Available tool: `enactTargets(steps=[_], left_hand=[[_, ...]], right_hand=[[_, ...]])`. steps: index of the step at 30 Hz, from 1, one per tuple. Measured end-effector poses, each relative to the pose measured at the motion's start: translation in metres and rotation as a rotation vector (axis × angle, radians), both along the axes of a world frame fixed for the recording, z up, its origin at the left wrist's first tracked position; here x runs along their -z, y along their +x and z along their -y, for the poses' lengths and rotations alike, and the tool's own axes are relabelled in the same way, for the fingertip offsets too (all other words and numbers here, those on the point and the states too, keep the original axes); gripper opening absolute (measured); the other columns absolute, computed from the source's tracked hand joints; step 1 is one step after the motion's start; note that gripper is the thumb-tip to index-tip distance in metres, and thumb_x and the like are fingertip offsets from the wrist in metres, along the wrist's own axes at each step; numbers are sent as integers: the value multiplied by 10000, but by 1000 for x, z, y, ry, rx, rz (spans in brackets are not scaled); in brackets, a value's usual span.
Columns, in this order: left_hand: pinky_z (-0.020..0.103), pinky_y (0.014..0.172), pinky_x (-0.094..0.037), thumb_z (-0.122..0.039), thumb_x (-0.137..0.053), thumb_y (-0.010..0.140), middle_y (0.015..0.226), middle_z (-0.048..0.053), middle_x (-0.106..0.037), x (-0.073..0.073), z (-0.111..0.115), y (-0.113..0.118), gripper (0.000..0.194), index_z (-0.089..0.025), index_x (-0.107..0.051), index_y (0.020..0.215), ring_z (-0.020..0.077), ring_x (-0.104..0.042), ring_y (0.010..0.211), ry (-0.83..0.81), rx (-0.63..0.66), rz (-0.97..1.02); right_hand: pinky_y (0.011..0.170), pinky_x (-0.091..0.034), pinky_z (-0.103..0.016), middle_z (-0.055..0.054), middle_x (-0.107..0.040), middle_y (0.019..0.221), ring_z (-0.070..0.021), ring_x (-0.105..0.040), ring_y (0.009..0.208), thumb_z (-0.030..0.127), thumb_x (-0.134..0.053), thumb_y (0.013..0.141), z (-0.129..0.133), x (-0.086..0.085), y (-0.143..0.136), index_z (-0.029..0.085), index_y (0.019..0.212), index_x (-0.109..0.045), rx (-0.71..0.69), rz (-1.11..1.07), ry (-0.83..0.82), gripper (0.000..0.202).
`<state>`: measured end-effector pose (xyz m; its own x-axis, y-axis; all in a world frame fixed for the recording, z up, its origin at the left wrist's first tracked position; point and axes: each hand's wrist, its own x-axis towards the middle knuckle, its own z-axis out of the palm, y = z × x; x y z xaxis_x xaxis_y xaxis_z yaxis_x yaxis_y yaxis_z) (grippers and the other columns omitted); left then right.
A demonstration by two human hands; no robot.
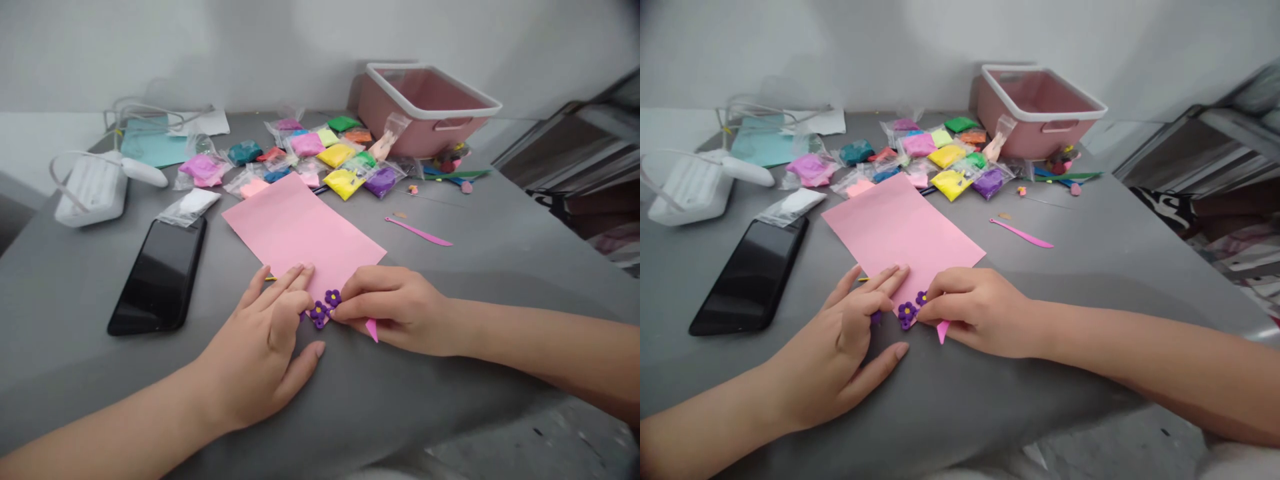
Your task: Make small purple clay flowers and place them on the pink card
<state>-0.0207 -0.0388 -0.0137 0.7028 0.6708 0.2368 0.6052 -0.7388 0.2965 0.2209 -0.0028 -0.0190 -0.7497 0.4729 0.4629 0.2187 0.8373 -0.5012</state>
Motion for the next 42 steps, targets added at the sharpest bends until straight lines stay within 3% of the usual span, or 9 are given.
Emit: enactTargets(steps=[5, 10, 19, 35, 42], left_hand=[[682, 1109, -322, -232, -468, 939, 1405, 313, -525, -1, 0, 0, 245, -170, -331, 1133, 368, -451, 1384, 6, 0, -7], [684, 1103, -329, -234, -476, 934, 1403, 318, -526, 0, 0, 0, 253, -169, -330, 1130, 372, -451, 1383, 5, 2, -6], [683, 1102, -327, -229, -489, 927, 1408, 328, -514, -1, 0, 0, 247, -170, -334, 1110, 382, -446, 1383, -3, 5, -8], [677, 1108, -323, -224, -480, 930, 1416, 313, -514, 0, 0, 1, 239, -184, -328, 1109, 370, -449, 1384, 5, 0, -5], [668, 1119, -310, -236, -482, 933, 1431, 307, -503, 1, 0, 0, 246, -183, -335, 1123, 361, -433, 1398, -2, -2, -10]], right_hand=[[693, -504, -220, -83, -678, 874, -124, -638, 789, 124, -613, 897, 1, -1, 1, 131, 994, -697, 6, -8, 45, 128], [542, -377, -235, -9, -609, 647, -97, -522, 566, 167, -641, 890, 3, -3, 4, 134, 992, -679, 76, 39, 202, 114], [507, -311, -263, 36, -525, 560, -95, -432, 495, 222, -634, 902, 1, -5, 3, 164, 949, -687, -15, 96, 327, 92], [505, -311, -258, 36, -525, 565, -96, -434, 506, 243, -626, 906, 2, -6, 4, 179, 940, -686, -6, 106, 364, 94], [510, -349, -257, 30, -551, 589, -105, -462, 516, 242, -608, 905, 2, -6, 4, 155, 1064, -661, 8, 138, 366, 189]])
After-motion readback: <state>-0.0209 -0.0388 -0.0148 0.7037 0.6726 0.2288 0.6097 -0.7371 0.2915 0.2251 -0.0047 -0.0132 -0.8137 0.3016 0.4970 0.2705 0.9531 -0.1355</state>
